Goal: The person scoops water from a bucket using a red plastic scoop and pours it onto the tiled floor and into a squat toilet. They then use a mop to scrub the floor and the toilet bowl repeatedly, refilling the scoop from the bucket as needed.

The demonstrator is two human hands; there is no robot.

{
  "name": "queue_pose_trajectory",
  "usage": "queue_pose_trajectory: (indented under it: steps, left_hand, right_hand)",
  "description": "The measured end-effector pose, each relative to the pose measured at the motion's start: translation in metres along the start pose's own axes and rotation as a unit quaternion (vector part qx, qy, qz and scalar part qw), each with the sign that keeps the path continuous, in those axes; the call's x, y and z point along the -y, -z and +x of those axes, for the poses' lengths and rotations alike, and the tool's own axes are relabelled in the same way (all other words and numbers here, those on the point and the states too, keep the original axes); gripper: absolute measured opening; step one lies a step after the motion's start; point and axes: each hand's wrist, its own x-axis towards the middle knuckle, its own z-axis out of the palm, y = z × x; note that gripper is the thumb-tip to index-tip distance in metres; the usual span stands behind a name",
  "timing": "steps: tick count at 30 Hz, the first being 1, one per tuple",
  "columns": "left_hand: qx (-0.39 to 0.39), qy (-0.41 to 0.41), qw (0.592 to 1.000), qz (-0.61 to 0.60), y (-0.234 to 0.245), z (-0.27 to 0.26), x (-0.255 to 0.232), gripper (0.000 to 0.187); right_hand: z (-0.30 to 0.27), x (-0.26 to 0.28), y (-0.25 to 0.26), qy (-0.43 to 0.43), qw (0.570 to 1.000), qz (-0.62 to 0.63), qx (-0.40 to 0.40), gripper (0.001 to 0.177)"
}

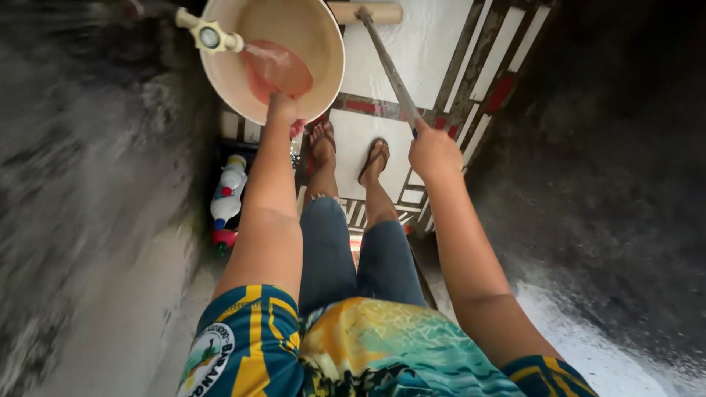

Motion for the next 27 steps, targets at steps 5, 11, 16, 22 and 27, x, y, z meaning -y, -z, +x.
queue_pose_trajectory:
  steps: [5, 11, 16, 22, 27]
  left_hand:
    - [-0.023, -0.021, 0.998, 0.053, -0.012, 0.047, -0.016, 0.035]
    - [-0.050, -0.037, 0.998, 0.003, -0.041, 0.135, -0.011, 0.029]
    - [-0.026, -0.099, 0.988, -0.113, -0.072, 0.183, 0.008, 0.026]
    - [0.000, -0.154, 0.966, -0.209, -0.069, 0.151, 0.040, 0.028]
    - [0.055, -0.197, 0.962, -0.179, -0.027, 0.061, 0.044, 0.038]
  right_hand:
    - [0.003, 0.039, 0.063, 0.013, 0.997, -0.071, 0.000, 0.050]
    - [0.002, 0.059, 0.093, 0.013, 0.982, -0.182, -0.046, 0.046]
    - [0.008, 0.071, 0.109, 0.007, 0.958, -0.282, -0.051, 0.051]
    - [0.013, 0.061, 0.111, 0.018, 0.967, -0.254, -0.028, 0.045]
    - [0.016, 0.049, 0.103, 0.067, 0.983, -0.158, -0.064, 0.039]
